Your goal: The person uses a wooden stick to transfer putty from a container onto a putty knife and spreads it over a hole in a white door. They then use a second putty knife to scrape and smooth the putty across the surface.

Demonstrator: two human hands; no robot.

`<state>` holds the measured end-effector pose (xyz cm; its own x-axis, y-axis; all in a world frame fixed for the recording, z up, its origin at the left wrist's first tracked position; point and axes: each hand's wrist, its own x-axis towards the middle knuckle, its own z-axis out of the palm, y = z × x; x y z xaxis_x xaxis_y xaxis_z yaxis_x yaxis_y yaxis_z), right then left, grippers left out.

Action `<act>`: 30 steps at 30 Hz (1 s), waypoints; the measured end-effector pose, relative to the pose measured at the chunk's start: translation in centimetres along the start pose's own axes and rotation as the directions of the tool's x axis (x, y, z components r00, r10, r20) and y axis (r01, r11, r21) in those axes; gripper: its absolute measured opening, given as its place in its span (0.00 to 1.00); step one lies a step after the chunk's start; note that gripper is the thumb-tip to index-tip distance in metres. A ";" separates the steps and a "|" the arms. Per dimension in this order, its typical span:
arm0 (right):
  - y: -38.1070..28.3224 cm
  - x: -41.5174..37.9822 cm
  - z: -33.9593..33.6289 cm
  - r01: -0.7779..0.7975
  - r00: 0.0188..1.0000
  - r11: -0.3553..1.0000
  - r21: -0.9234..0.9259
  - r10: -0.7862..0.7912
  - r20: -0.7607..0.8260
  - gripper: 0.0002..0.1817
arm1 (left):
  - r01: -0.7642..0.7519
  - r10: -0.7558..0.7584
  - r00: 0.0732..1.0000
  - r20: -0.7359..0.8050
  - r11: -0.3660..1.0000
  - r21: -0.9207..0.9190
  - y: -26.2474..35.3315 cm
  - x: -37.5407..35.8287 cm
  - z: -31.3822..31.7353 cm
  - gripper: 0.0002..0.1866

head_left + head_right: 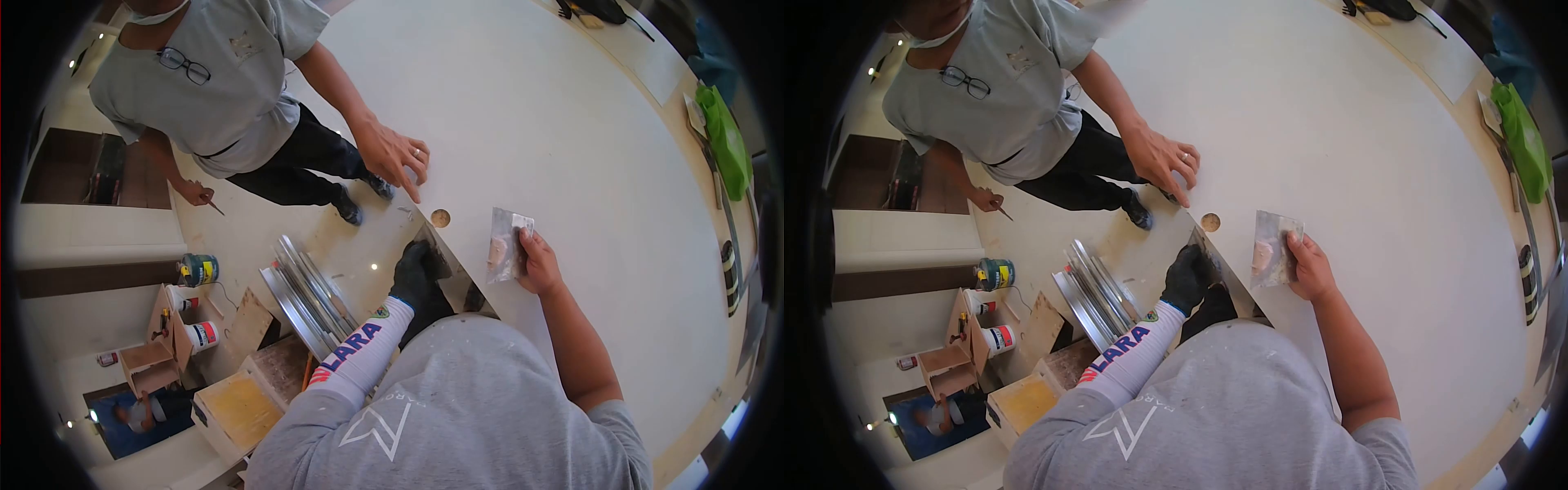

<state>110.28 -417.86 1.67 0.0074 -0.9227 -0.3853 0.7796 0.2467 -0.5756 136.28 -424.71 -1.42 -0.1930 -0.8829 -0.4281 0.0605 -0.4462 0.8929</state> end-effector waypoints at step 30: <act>0.3 -0.1 0.1 -0.004 1.000 0.998 0.064 0.005 -0.007 0.18 | -0.344 0.188 0.937 0.294 0.367 0.864 10.8 4.9 -7.9 0.34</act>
<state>110.59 -417.76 1.63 0.0070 -0.9196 -0.3928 0.8183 0.2311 -0.5263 143.73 -434.99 5.05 -0.4570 -0.8684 -0.1926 -0.7576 0.2666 0.5958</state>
